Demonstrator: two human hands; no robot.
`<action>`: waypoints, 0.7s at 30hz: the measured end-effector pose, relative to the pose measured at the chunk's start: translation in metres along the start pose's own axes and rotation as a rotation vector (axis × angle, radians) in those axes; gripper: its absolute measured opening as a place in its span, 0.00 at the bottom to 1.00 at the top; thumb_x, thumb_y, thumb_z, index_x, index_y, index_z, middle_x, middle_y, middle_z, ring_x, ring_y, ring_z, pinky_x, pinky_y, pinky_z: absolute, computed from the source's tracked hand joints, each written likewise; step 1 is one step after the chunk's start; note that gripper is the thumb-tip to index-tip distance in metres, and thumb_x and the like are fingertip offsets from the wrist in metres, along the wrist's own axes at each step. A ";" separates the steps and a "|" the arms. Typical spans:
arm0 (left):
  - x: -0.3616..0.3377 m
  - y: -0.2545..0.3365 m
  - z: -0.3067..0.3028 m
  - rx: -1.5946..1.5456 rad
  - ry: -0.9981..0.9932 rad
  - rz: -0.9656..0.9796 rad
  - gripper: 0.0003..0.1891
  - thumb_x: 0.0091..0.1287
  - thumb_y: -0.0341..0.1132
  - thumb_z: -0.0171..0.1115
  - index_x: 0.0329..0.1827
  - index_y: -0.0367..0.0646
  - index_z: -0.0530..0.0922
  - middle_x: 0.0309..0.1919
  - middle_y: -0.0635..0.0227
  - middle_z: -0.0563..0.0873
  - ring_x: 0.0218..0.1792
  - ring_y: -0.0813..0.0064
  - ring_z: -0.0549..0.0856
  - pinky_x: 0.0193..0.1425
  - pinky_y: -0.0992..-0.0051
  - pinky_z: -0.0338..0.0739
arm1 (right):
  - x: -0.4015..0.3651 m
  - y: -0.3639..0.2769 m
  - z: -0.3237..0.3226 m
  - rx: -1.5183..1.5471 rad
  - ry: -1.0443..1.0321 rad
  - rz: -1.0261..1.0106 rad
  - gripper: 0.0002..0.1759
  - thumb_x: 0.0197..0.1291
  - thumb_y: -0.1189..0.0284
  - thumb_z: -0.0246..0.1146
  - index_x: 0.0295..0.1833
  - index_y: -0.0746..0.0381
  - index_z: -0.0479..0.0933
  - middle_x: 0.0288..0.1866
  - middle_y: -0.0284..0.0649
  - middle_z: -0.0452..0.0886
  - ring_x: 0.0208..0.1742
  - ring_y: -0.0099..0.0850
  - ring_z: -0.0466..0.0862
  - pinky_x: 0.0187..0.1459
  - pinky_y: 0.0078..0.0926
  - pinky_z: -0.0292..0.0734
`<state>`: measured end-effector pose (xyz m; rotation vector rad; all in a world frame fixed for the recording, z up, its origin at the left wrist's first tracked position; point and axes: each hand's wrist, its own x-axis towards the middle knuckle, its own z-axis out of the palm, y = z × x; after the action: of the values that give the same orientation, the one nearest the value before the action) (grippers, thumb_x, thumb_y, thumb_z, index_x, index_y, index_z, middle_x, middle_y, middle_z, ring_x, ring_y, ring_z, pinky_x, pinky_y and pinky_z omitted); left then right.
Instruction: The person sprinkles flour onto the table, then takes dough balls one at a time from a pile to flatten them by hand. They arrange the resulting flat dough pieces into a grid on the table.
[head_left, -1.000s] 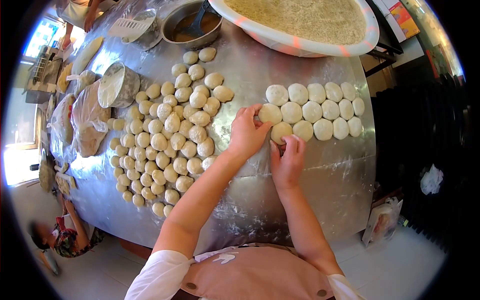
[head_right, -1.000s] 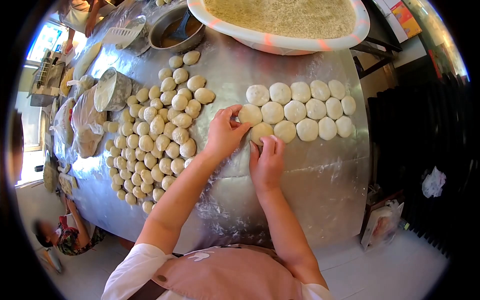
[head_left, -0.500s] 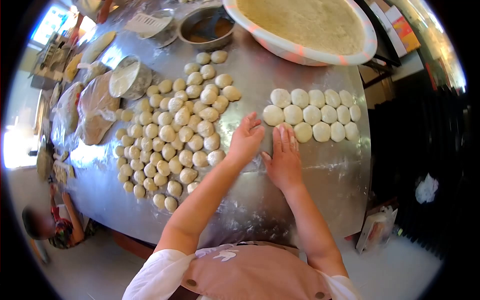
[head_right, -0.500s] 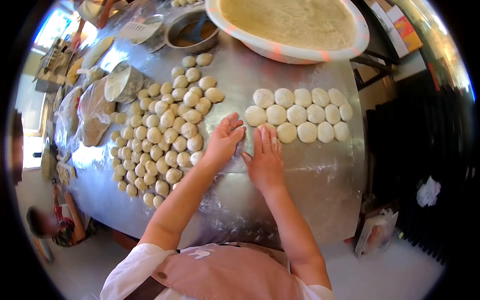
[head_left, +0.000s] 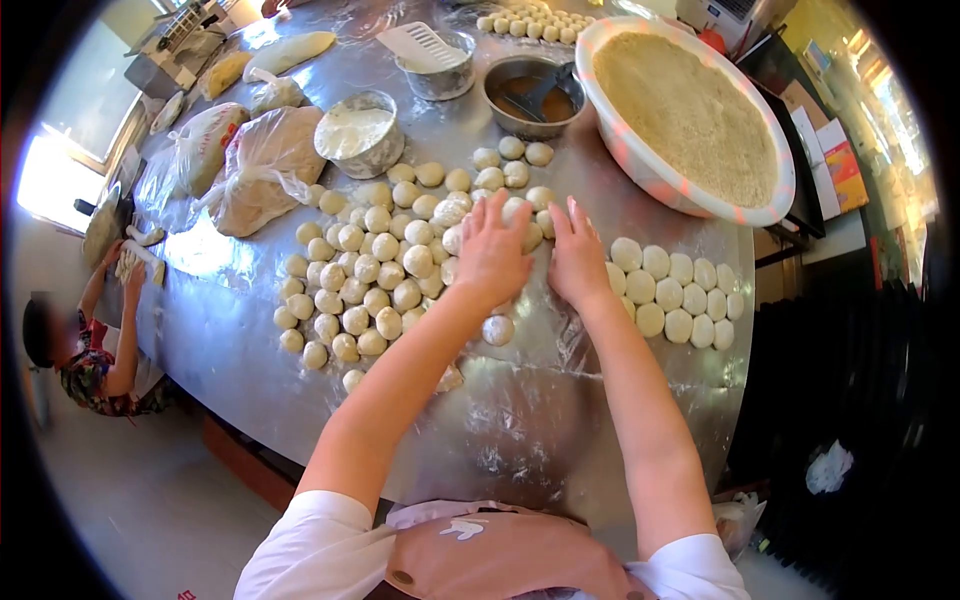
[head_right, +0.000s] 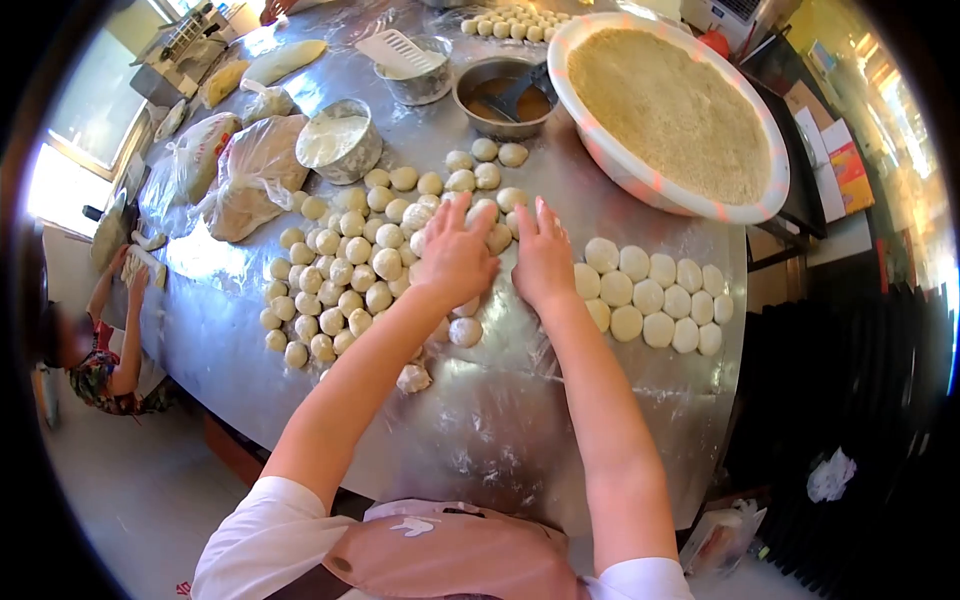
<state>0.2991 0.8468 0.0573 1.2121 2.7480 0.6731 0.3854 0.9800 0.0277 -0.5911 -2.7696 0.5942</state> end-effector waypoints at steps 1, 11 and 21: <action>0.008 0.003 -0.001 0.023 -0.025 0.018 0.41 0.57 0.41 0.76 0.75 0.54 0.67 0.75 0.51 0.65 0.78 0.43 0.60 0.81 0.51 0.55 | 0.010 -0.002 0.000 0.036 -0.045 0.056 0.47 0.49 0.84 0.68 0.77 0.59 0.61 0.81 0.58 0.57 0.80 0.53 0.61 0.77 0.45 0.60; 0.063 -0.002 0.010 0.132 -0.302 0.032 0.39 0.50 0.40 0.77 0.67 0.43 0.69 0.55 0.53 0.80 0.58 0.53 0.83 0.68 0.61 0.72 | 0.076 0.029 0.013 0.266 -0.314 0.013 0.56 0.35 0.75 0.78 0.76 0.59 0.62 0.75 0.50 0.69 0.74 0.48 0.70 0.73 0.37 0.69; -0.019 -0.028 -0.029 -0.283 -0.413 0.328 0.30 0.47 0.33 0.76 0.57 0.44 0.79 0.55 0.54 0.78 0.57 0.51 0.80 0.61 0.60 0.78 | -0.018 -0.011 -0.031 0.640 -0.722 0.151 0.40 0.44 0.67 0.78 0.66 0.58 0.72 0.56 0.41 0.83 0.58 0.33 0.81 0.63 0.33 0.75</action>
<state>0.2865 0.8060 0.0695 1.5397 2.0681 0.7106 0.4073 0.9740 0.0574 -0.4925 -2.8486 1.9520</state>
